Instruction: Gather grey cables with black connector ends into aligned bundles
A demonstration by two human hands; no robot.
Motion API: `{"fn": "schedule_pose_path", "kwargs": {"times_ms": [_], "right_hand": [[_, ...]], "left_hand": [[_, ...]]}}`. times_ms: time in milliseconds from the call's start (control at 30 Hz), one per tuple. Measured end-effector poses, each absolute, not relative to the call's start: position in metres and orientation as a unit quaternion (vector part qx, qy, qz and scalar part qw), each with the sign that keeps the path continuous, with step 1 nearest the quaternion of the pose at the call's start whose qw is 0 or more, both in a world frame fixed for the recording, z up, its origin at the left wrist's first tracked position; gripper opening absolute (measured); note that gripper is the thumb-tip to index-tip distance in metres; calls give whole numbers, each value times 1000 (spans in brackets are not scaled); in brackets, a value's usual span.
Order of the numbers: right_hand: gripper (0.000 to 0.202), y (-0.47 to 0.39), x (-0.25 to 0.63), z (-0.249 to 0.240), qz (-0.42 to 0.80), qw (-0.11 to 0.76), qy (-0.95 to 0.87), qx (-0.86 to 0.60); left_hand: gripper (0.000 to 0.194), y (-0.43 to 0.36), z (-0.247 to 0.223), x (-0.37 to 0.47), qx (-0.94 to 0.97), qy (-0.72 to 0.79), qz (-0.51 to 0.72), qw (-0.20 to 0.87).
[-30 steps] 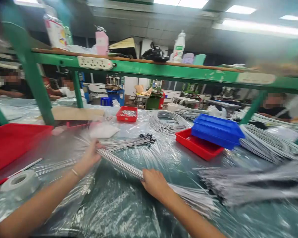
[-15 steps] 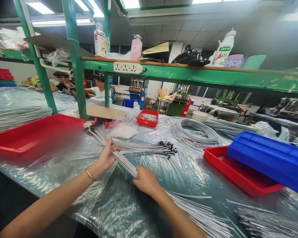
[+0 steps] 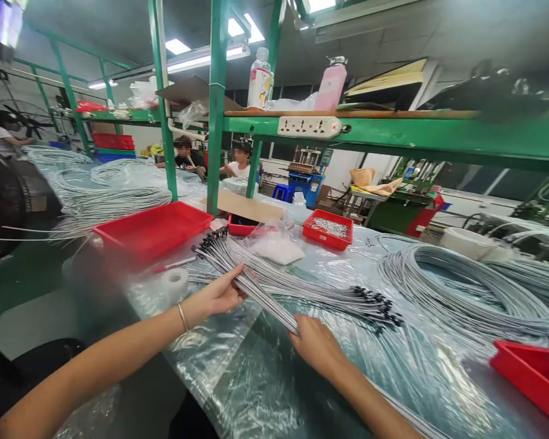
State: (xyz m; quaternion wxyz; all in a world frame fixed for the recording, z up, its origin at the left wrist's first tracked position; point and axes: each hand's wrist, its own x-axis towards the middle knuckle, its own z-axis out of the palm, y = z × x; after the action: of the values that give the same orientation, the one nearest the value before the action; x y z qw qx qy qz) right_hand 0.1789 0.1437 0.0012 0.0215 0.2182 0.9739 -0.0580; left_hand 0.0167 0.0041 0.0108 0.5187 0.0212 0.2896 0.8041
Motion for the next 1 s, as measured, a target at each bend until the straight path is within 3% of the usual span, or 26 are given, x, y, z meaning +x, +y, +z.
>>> {"fn": "schedule_pose_path", "kwargs": {"times_ms": [100, 167, 200, 267, 333, 400, 500, 633, 733, 867, 1000], "right_hand": [[14, 146, 174, 18, -70, 29, 976, 205], [13, 149, 173, 28, -79, 28, 975, 203], [13, 150, 174, 33, -83, 27, 975, 206], [12, 154, 177, 41, -91, 22, 972, 217], [13, 156, 182, 47, -101, 13, 968, 228], [14, 157, 187, 53, -117, 5, 965, 233], [14, 154, 195, 60, -149, -3, 957, 247], [14, 151, 204, 66, -197, -3, 937, 288], [18, 149, 210, 67, -237, 21, 915, 324], [25, 143, 216, 65, -252, 43, 897, 361], [27, 137, 225, 65, -237, 48, 896, 371]], "left_hand": [[41, -33, 18, 28, 87, 341, 731, 585], [50, -60, 20, 32, 232, 446, 661, 557], [56, -73, 20, 30, 320, 530, 616, 488], [65, -95, 16, 16, 422, 736, 474, 237], [61, -112, 6, -9, 366, 879, 305, -14], [57, -121, -6, -37, 323, 932, 143, -82], [43, -125, -21, -59, 366, 920, 106, -88], [40, -109, -31, -29, 507, 823, 244, -78], [36, -79, -36, 24, 678, 663, 316, -7], [36, -36, -39, 75, 800, 500, 307, 123], [43, -26, -33, 79, 806, 508, 265, 149]]}}
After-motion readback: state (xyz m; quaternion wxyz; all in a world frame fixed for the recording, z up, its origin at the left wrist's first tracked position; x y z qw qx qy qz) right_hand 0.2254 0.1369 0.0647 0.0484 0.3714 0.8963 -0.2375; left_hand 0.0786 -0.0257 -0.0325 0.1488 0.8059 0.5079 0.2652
